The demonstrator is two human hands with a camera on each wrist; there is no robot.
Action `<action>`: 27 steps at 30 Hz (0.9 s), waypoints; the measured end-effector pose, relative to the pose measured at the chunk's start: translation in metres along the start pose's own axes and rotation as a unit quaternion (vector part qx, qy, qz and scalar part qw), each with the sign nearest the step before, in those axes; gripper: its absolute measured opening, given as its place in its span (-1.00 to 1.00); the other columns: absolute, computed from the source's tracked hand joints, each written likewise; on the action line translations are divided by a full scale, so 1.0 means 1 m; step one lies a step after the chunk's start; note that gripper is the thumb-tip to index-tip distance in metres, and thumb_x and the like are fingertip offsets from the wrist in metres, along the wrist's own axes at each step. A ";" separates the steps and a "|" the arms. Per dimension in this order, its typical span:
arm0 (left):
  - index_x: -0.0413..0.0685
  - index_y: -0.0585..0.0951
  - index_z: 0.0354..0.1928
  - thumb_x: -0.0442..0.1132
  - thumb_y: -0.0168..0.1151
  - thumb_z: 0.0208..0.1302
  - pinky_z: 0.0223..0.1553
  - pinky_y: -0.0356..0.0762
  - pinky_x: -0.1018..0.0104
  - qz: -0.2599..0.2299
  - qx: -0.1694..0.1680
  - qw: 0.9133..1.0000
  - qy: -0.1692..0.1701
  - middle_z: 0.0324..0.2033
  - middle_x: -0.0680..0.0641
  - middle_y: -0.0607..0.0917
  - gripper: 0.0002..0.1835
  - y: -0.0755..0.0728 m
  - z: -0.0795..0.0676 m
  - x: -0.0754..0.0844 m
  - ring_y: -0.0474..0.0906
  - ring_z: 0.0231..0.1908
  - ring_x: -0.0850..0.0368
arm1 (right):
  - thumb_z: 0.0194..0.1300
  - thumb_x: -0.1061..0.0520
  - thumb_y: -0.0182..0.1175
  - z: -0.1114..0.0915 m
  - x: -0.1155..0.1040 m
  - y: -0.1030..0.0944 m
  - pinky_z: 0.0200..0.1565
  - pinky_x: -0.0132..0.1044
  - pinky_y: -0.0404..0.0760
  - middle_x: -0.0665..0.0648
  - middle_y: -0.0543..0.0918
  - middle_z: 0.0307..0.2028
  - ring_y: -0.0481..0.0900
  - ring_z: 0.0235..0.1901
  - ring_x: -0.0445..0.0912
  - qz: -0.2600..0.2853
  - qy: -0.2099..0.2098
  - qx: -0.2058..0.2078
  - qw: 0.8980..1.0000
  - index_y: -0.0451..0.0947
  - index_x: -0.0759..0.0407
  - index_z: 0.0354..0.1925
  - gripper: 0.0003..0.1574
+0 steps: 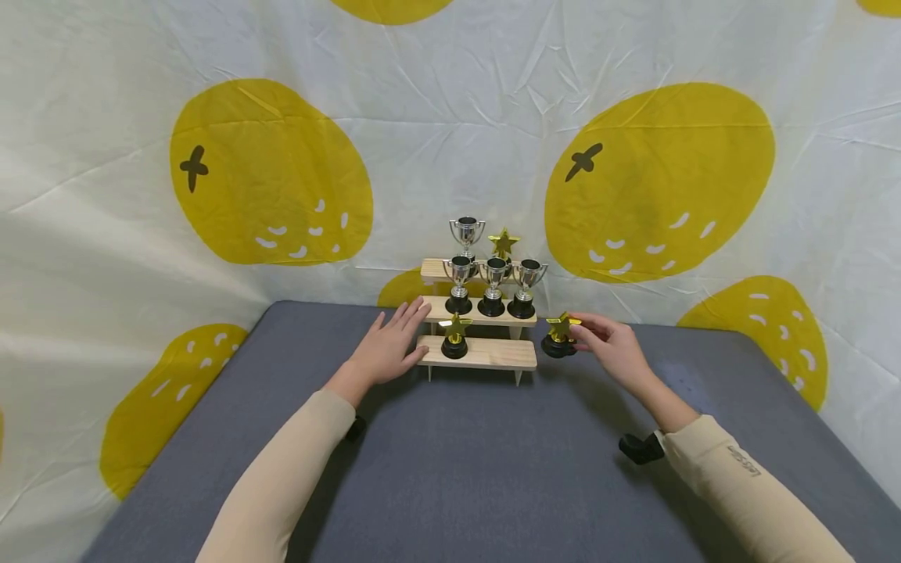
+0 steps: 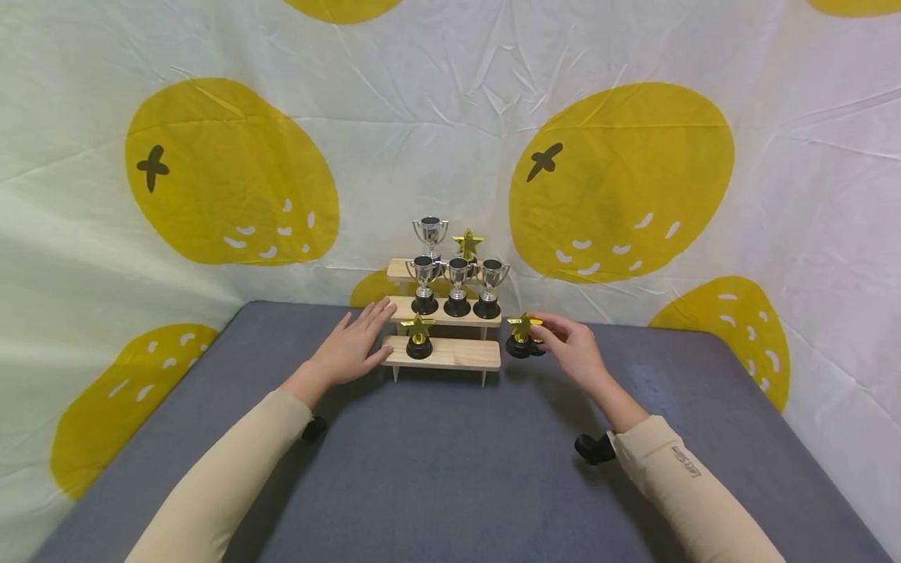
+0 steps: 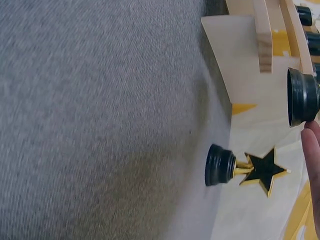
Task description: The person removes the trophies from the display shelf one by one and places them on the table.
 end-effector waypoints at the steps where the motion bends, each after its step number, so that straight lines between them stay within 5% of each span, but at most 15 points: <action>1: 0.05 -0.11 0.67 0.14 0.01 0.59 0.45 -0.05 -0.33 0.000 0.000 1.000 -0.001 0.63 -0.06 -0.14 -0.16 0.000 0.000 0.000 -0.08 0.57 -0.13 | 0.54 0.17 0.18 0.000 0.000 -0.002 -0.17 -0.36 0.71 0.50 0.64 0.08 0.73 -0.15 -0.22 0.000 -0.001 0.002 1.000 0.52 0.46 0.27 -0.51; 6: 0.04 -0.12 0.67 0.15 0.01 0.59 0.45 -0.06 -0.33 0.001 0.000 1.000 0.000 0.64 -0.07 -0.15 -0.16 -0.001 0.001 0.000 -0.08 0.57 -0.13 | 0.54 0.19 0.18 -0.002 0.003 -0.009 -0.17 -0.36 0.71 0.53 0.64 0.05 0.69 -0.20 -0.41 0.010 -0.012 0.007 1.000 0.52 0.51 0.25 -0.53; 27: 0.02 -0.06 0.67 0.12 0.05 0.58 0.43 -0.01 -0.34 -0.005 0.011 1.000 0.002 0.63 -0.09 -0.09 -0.16 -0.002 -0.002 0.002 -0.03 0.56 -0.15 | 0.56 0.21 0.14 -0.010 0.018 -0.034 -0.16 -0.45 0.67 0.59 0.61 0.07 0.73 -0.19 -0.32 -0.007 -0.011 0.019 1.000 0.49 0.52 0.26 -0.53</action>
Point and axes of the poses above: each hand's wrist, its own z-axis towards the middle knuckle, its own y-axis out of the palm, x = y × z, the point moved 3 cm from there along z, towards the middle knuckle
